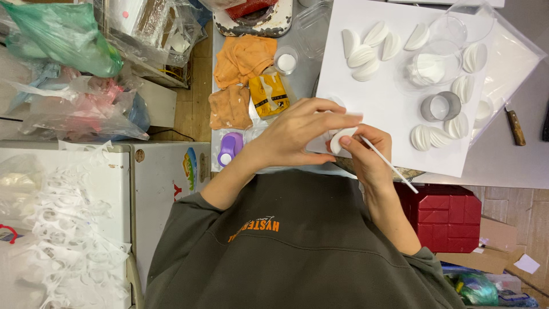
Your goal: The person shapes white fondant pieces into petals by hand, using a thin white tool to smooth and curve each piece one at a time on a work surface.
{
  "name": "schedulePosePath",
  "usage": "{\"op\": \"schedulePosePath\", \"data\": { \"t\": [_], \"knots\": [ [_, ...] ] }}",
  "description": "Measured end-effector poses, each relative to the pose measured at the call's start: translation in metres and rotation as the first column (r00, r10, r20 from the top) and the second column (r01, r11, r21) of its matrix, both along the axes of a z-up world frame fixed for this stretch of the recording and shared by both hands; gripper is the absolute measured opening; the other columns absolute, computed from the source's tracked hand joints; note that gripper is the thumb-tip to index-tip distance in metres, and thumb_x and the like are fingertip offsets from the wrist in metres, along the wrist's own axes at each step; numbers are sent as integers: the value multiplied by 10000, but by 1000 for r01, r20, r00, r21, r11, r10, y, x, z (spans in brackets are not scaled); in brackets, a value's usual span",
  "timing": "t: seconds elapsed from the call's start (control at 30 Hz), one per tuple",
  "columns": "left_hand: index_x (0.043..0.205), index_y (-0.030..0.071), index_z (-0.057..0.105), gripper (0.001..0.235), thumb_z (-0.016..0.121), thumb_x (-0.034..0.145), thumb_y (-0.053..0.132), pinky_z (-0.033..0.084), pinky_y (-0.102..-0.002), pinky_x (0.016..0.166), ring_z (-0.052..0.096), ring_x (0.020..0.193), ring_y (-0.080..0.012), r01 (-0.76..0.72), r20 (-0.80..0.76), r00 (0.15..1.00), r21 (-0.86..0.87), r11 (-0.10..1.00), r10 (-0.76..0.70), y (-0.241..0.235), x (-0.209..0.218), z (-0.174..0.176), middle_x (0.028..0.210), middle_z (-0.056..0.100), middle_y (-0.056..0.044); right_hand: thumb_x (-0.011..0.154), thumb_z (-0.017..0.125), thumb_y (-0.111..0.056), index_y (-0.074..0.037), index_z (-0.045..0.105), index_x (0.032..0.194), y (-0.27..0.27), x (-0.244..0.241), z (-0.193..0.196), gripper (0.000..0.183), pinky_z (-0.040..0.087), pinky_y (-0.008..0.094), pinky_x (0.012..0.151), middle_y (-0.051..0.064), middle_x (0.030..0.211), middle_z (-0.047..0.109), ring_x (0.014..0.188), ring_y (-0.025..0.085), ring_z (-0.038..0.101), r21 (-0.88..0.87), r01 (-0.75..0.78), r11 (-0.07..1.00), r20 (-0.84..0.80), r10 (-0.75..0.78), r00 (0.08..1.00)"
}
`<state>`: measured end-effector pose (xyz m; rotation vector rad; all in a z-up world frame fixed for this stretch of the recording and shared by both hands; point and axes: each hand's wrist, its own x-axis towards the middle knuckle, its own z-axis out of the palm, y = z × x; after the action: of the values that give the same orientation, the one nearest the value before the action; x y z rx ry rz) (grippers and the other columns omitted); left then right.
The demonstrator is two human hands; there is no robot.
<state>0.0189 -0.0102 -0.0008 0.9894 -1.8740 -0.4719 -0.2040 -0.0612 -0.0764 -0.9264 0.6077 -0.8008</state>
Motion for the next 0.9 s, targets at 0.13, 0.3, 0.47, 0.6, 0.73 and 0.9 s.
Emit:
{"op": "schedulePosePath", "data": {
  "t": [0.13, 0.3, 0.47, 0.6, 0.73, 0.9],
  "knots": [
    [1374, 178, 624, 648, 895, 786, 215, 453, -396, 1065, 599, 1228, -212, 15, 134, 991, 7, 1000, -16, -2, 0, 2, 1258, 663, -27, 935, 681, 1, 82, 715, 988, 3, 0, 16, 103, 608, 348, 808, 187, 933, 746, 847, 244, 746, 53, -61, 997, -66, 65, 996],
    [1382, 183, 615, 655, 891, 789, 218, 446, -405, 1077, 601, 1223, -201, 13, 139, 990, -5, 1000, -13, -1, 3, -3, 1244, 671, -22, 904, 690, -22, 82, 725, 1016, 4, 3, 28, 156, 608, 327, 795, 177, 935, 753, 842, 227, 748, 79, -65, 995, -146, 76, 986],
    [1385, 185, 617, 627, 895, 824, 206, 437, -451, 1168, 628, 1173, -188, 55, 149, 988, -69, 996, -44, -3, 2, -15, 1146, 674, 56, 896, 704, -40, 81, 737, 1091, 4, 5, 31, 232, 556, 282, 731, 172, 918, 750, 809, 198, 714, 82, -97, 992, -189, 111, 976],
    [1398, 171, 585, 623, 886, 859, 252, 415, -470, 1217, 647, 1189, -171, 31, 154, 988, -73, 997, -19, -4, 1, -14, 1233, 689, 46, 898, 702, -40, 73, 731, 1046, 4, 5, 24, 189, 581, 279, 744, 154, 907, 756, 802, 182, 728, 70, -68, 995, -189, 80, 979],
    [1324, 119, 631, 593, 865, 815, 314, 485, -420, 1062, 656, 1152, -217, -54, 43, 997, -71, 996, 57, 5, -5, -4, 1253, 686, -16, 917, 713, 5, 61, 713, 1035, 5, 1, 10, 130, 585, 277, 848, 137, 920, 752, 843, 168, 733, 1, 24, 1000, -84, -24, 996],
    [1215, 104, 759, 311, 824, 912, 116, 553, -271, 753, 683, 937, -157, -267, -56, 961, 56, 962, 270, 18, -27, -2, 1062, 687, 12, 943, 744, 23, 58, 724, 1069, 12, -1, 6, 132, 524, 236, 831, 115, 949, 740, 853, 120, 678, -139, 181, 974, -159, -202, 966]
  ]
}}
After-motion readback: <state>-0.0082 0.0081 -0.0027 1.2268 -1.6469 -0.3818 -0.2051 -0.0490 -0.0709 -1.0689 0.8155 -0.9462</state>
